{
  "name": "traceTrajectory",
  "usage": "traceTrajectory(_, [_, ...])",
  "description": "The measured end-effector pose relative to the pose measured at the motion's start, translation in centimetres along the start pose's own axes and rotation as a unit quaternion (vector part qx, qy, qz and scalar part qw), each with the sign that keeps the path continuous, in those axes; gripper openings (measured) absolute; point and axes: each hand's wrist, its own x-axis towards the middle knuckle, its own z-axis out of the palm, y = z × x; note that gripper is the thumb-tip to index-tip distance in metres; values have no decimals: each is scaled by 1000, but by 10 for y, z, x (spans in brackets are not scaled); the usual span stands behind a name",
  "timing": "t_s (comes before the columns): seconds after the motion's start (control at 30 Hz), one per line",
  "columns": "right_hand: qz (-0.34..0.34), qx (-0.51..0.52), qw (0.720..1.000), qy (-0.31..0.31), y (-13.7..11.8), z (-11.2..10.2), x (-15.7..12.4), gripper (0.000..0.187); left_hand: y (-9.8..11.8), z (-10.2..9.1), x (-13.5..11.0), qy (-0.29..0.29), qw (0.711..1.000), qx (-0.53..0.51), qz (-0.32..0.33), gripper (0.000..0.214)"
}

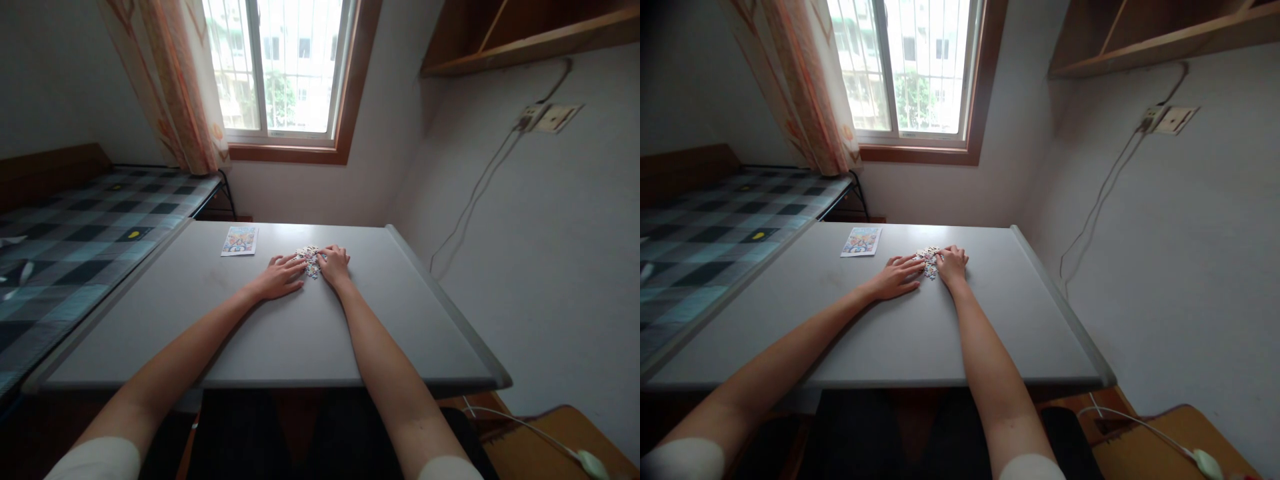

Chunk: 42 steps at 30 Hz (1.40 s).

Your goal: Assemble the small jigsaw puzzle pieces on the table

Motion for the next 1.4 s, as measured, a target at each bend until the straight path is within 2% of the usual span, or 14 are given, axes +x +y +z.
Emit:
traceTrajectory(0.17, [43,-17,998,35,4,0,2,30,1,-1,0,11,1000,-12,0,41])
traceTrajectory(0.27, [7,-25,999,31,0,-1,-1,35,1,-1,0,26,1000,-15,-9,37])
traceTrajectory(0.43, [-71,-37,996,-33,-10,1,-7,31,0,0,0,28,1000,-5,-2,40])
traceTrajectory(0.77, [-77,-24,996,-33,-13,2,-8,26,-4,3,-1,-21,1000,-10,-13,57])
traceTrajectory(1.03, [-71,-31,996,-41,-12,3,-7,28,-5,4,-1,22,1000,-8,-2,49])
traceTrajectory(1.4, [-62,-19,998,-21,-12,3,-7,27,-3,4,-1,47,999,1,-12,42])
